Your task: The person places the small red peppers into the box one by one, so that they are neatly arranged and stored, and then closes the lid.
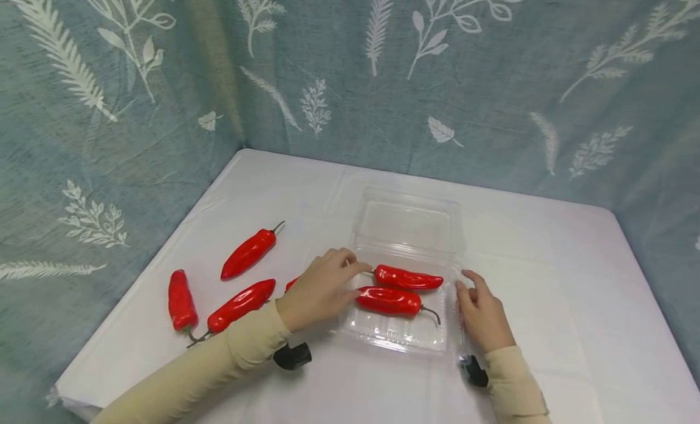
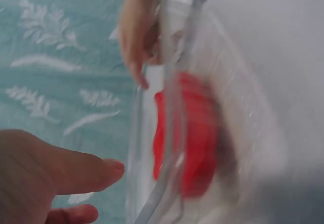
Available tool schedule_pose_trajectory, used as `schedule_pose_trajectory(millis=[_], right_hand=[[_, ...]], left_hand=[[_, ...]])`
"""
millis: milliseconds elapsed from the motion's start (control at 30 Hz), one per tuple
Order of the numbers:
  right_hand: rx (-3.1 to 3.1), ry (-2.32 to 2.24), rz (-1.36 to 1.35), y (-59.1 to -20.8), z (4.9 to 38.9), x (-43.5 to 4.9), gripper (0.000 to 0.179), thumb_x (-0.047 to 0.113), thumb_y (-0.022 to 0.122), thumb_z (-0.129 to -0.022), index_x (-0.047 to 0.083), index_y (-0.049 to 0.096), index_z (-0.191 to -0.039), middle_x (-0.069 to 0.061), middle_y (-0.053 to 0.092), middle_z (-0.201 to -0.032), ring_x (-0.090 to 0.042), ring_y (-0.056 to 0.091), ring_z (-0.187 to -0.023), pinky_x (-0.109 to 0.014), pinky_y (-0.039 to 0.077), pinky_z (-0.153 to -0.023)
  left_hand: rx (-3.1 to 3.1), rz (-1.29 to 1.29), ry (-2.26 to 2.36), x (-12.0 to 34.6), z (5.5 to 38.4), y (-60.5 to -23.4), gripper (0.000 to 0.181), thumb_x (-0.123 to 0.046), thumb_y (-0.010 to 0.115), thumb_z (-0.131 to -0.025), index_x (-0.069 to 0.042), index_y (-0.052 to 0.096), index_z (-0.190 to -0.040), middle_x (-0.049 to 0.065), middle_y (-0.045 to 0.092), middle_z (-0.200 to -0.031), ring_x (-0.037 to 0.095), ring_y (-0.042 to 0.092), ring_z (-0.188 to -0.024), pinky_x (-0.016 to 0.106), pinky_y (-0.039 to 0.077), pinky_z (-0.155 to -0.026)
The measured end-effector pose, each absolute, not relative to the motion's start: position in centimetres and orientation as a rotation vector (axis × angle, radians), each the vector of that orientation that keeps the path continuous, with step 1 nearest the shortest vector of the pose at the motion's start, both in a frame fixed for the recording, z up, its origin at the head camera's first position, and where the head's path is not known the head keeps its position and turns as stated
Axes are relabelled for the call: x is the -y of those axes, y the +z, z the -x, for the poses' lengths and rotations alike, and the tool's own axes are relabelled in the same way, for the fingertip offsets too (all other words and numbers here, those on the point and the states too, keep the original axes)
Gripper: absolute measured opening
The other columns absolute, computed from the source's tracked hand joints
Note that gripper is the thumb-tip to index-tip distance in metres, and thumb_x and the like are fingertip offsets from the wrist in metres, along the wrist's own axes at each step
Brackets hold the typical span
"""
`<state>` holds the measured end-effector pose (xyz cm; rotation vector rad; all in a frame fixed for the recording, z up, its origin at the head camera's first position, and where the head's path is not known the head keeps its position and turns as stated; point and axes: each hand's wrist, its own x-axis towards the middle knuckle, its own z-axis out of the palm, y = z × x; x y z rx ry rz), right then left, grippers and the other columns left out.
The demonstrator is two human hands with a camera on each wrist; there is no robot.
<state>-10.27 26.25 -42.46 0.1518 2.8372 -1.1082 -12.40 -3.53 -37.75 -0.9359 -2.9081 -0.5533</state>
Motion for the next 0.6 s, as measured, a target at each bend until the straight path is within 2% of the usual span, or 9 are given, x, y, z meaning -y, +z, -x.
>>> schedule_pose_trajectory(millis=[100,367,600], right_hand=[[-2.838,-1.116,-0.145,-42.4,10.3,-26.2,0.055,0.041,0.034,-0.103,0.005,0.033,-0.144,-0.005,0.059,-0.072,-0.012,0.051,-0.057,-0.028,0.042,-0.057],[-2.820,-1.139,-0.162,-42.3,10.1,-26.2,0.055,0.041,0.034,-0.103,0.004,0.032,-0.144,-0.004,0.058,-0.072,-0.012,0.050,-0.056,-0.027,0.042,-0.056],[-2.820,-1.151,-0.160,-42.5,10.2,-26.2,0.056,0.042,0.034,-0.103,0.005,0.033,-0.144,-0.004,0.057,-0.070,-0.011,0.050,-0.056,-0.027,0.042,-0.054]], left_hand=[[2.914,0.840,-0.572,5.1,12.5,-37.3,0.044,-0.025,0.071,-0.085,-0.020,0.059,-0.128,0.002,0.056,-0.113,0.017,0.052,-0.104,0.032,0.047,-0.084],[2.878,0.628,-0.568,8.4,12.7,-37.4,0.049,-0.025,0.078,-0.078,-0.017,0.061,-0.124,0.006,0.057,-0.110,0.021,0.053,-0.098,0.032,0.048,-0.076],[2.987,0.530,-0.574,9.7,12.8,-38.7,0.058,-0.029,0.080,-0.075,-0.017,0.058,-0.128,0.008,0.057,-0.111,0.022,0.053,-0.099,0.037,0.050,-0.079]])
